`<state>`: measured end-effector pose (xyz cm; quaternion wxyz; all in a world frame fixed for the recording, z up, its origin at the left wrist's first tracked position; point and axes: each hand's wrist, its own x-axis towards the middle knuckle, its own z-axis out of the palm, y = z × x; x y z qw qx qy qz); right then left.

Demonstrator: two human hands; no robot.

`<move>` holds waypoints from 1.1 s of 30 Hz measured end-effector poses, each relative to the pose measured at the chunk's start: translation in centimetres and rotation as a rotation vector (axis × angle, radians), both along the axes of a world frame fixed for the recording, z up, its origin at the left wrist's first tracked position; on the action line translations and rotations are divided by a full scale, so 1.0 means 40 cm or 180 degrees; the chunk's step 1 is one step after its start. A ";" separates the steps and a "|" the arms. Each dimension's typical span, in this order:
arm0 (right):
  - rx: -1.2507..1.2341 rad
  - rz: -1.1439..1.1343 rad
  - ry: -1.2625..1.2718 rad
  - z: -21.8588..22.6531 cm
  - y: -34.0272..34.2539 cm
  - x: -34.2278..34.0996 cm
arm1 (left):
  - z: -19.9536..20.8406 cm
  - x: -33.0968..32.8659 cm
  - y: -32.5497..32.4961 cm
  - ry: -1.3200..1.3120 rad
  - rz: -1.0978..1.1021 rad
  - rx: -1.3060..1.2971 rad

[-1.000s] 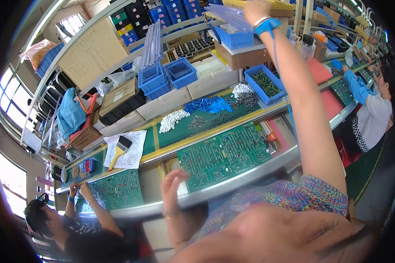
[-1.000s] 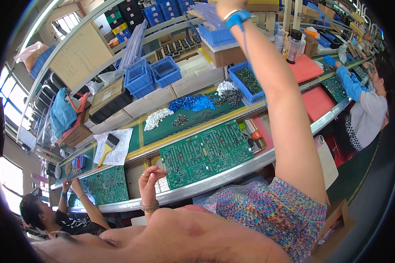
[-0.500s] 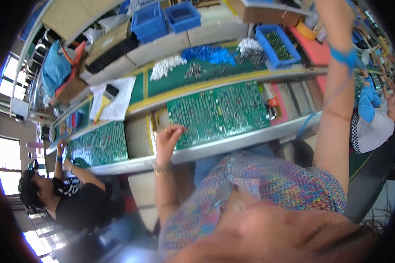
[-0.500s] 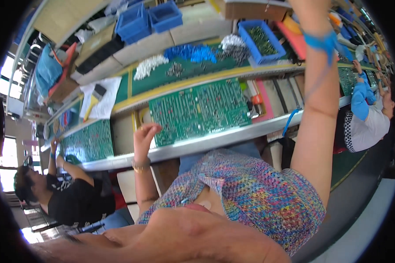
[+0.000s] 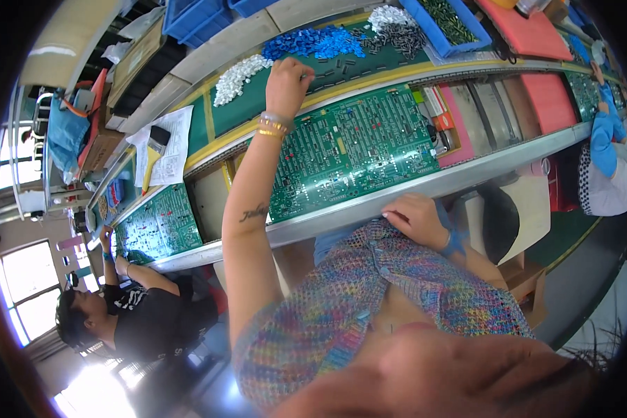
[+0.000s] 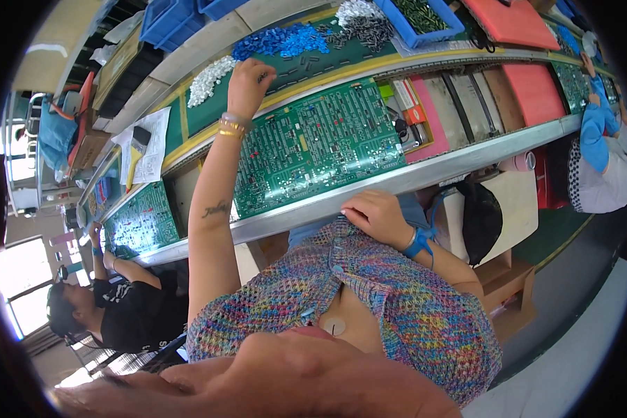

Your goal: The person assembles circuit boards on an assembly line by inserting electronic components into them by hand. She cuts a component tube using pliers and inserts more components into the circuit boards.

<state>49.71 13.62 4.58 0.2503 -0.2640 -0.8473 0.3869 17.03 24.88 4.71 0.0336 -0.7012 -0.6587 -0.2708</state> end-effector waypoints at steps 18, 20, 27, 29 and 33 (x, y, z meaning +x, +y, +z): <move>0.0303 0.0065 0.0253 -0.050 0.042 -0.011 | 0.013 -0.118 0.033 0.0603 -0.0354 -0.0444; 0.0305 0.0055 0.0236 -0.048 0.042 -0.012 | 0.012 -0.117 0.034 0.0613 -0.0277 -0.0557; 0.0189 0.0060 0.0280 -0.045 0.045 -0.019 | 0.071 -0.058 -0.044 -0.2954 0.0056 -0.1087; 0.0092 0.0085 0.0337 -0.034 0.053 -0.033 | 0.096 -0.023 -0.096 -0.5052 -0.0565 -0.1331; 0.0025 0.0126 0.0499 0.034 0.090 -0.081 | 0.106 0.047 -0.175 -0.5809 -0.1257 -0.1587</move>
